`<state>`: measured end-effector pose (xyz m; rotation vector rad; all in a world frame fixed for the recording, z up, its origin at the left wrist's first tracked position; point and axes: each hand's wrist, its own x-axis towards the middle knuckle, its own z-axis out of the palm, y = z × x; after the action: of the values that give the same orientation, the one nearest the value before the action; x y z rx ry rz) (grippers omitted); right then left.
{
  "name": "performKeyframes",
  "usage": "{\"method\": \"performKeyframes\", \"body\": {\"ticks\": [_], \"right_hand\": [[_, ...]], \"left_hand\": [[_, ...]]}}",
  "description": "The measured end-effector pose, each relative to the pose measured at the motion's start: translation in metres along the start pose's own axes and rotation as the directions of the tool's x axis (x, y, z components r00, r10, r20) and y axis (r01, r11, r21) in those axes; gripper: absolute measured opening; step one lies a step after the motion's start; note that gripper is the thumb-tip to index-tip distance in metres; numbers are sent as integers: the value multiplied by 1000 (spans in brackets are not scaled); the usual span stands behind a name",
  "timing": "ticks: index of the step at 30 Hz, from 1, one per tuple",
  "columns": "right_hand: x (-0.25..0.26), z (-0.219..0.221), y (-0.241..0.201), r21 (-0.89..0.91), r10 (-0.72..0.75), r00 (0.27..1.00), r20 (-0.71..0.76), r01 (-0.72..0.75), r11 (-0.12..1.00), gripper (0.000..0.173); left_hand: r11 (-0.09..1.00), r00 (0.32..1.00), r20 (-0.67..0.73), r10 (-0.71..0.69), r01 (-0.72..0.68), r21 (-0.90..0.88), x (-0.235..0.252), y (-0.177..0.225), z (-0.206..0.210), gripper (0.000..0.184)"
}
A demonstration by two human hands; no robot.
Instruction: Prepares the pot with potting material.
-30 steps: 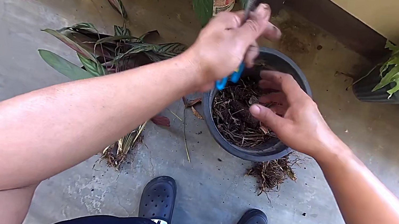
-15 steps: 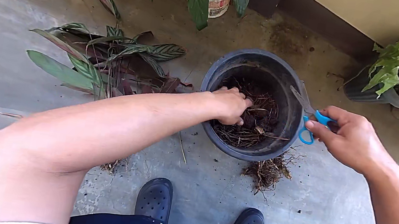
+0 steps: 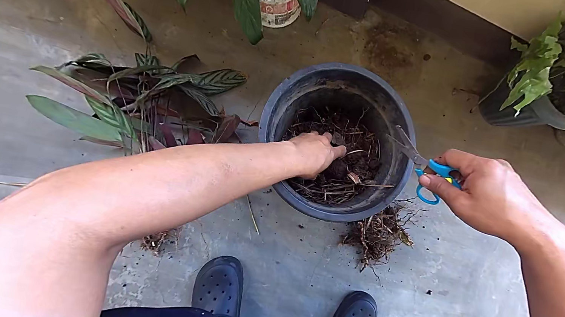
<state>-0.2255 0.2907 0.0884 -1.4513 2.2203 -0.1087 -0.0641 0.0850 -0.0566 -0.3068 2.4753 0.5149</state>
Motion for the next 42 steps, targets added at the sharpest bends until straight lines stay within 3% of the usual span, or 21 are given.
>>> {"method": "performKeyframes", "body": {"ticks": [6, 11, 14, 17, 20, 24, 25, 29, 34, 36, 39, 42], "right_hand": [[3, -3, -2, -37, -5, 1000, 12, 6, 999, 15], [4, -6, -3, -136, 61, 992, 114, -46, 990, 21], [7, -6, -8, -162, 84, 989, 118, -65, 985, 23], [11, -7, -14, -196, 94, 991, 99, -73, 978, 22], [17, -6, -19, -224, 86, 993, 84, -66, 972, 22], [22, 0, -26, -230, 53, 994, 91, -31, 973, 23], [23, 1, -27, -231, 46, 994, 96, -23, 973, 24], [19, 0, -22, -235, 36, 993, 111, -9, 972, 23], [11, -8, -10, -233, 67, 995, 73, -48, 971, 23], [11, -10, -9, -237, 76, 995, 62, -59, 970, 23], [13, -9, -12, -231, 72, 995, 71, -54, 971, 23], [16, -6, -17, -227, 53, 995, 84, -32, 973, 23]], "left_hand": [[994, 996, -47, 79, -75, 74, -12, 3, 6, 62], [987, 991, -26, 130, -127, 102, -32, 9, 9, 46], [993, 984, -154, 93, -80, 86, -30, -7, -1, 34], [999, 966, -259, 10, 0, 38, -28, -25, -21, 51], [994, 963, -258, 78, -95, -54, -25, -29, -28, 72], [979, 975, -123, 188, -195, -54, -13, -10, 2, 81], [981, 978, -89, 188, -191, -21, -11, -6, 10, 82], [955, 966, -77, 247, -229, 186, -6, 0, 12, 52], [989, 953, -287, 91, -54, 135, -3, -31, -10, 32], [995, 949, -304, 86, -64, 82, -5, -38, -22, 42], [982, 942, -277, 188, -185, 39, -8, -25, -17, 57], [988, 972, -179, 150, -141, 62, 2, -7, -4, 69]]}}
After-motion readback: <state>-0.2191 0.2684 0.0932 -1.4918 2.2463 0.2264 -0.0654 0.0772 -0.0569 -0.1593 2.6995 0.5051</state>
